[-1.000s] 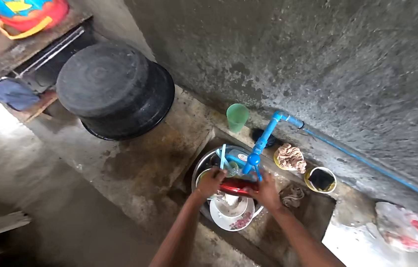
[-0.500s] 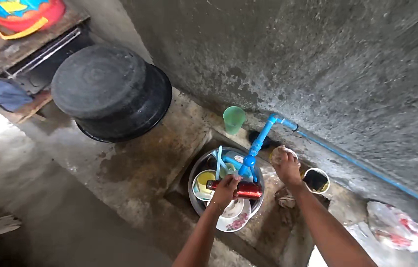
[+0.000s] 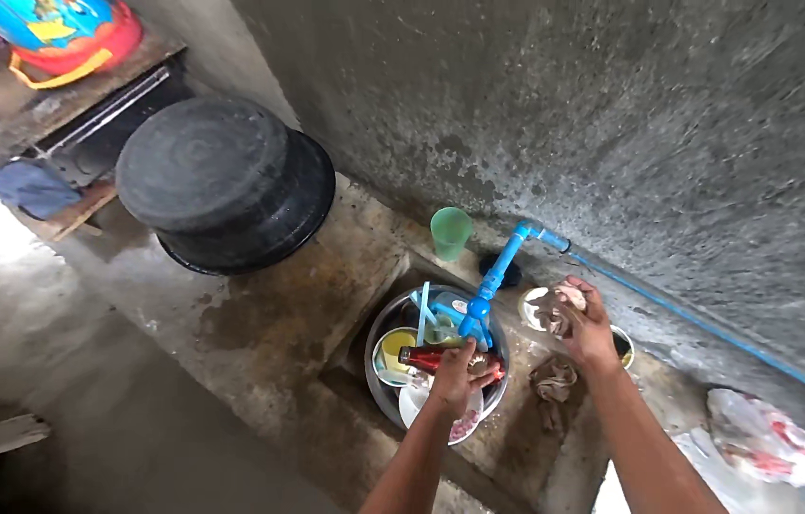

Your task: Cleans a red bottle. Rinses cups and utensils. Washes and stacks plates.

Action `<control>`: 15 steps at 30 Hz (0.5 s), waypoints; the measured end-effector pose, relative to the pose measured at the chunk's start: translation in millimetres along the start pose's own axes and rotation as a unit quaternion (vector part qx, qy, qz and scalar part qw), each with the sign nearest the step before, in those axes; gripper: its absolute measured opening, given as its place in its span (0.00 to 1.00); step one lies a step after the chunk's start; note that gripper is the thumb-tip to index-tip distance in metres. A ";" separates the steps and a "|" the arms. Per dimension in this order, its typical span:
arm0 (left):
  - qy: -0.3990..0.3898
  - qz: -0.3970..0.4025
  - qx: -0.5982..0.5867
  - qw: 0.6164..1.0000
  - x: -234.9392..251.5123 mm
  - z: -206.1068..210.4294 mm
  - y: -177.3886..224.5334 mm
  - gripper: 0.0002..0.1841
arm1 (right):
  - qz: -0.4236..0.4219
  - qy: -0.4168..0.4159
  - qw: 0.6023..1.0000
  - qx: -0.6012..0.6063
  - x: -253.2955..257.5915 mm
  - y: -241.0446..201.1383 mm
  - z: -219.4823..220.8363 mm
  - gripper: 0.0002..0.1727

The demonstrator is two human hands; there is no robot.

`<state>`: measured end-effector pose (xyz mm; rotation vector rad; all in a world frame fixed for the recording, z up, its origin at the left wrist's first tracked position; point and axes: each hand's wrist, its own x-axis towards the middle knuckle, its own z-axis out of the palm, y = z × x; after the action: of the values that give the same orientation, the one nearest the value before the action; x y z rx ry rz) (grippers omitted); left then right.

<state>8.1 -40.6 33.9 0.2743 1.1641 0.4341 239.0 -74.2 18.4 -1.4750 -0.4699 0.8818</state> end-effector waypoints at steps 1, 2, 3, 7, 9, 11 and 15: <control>-0.010 -0.024 -0.029 0.999 0.2 4.3 -2.5 0.23 | 0.026 0.015 0.997 0.070 -18.6 -15.2 11.9 0.22; -0.024 -0.042 -0.057 0.997 0.3 7.9 -6.0 0.24 | 0.041 0.025 0.992 0.119 -39.6 -28.4 25.1 0.18; -0.037 -0.052 -0.081 0.995 0.6 11.3 -10.9 0.24 | 0.034 0.028 0.990 0.135 -61.4 -35.6 37.9 0.15; -0.055 -0.007 -0.148 0.987 -12.9 27.2 -25.8 0.24 | -0.196 -0.050 0.953 -0.226 -119.6 9.2 72.3 0.14; -0.039 0.042 -0.133 0.989 -20.2 21.4 -30.4 0.23 | -0.285 -0.063 0.889 -0.354 -123.0 42.9 79.7 0.16; -0.023 0.068 -0.092 0.993 -21.2 14.1 -35.1 0.21 | -0.304 -0.053 0.874 -0.375 -118.5 58.0 83.2 0.15; -0.012 0.034 -0.076 0.996 -22.7 0.9 -39.7 0.22 | -0.086 -0.017 0.958 -0.273 -115.4 33.1 103.0 0.13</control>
<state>9.0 -86.3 35.9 0.1863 1.0937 0.5753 82.6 -97.6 22.8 -1.8833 -0.9063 0.6649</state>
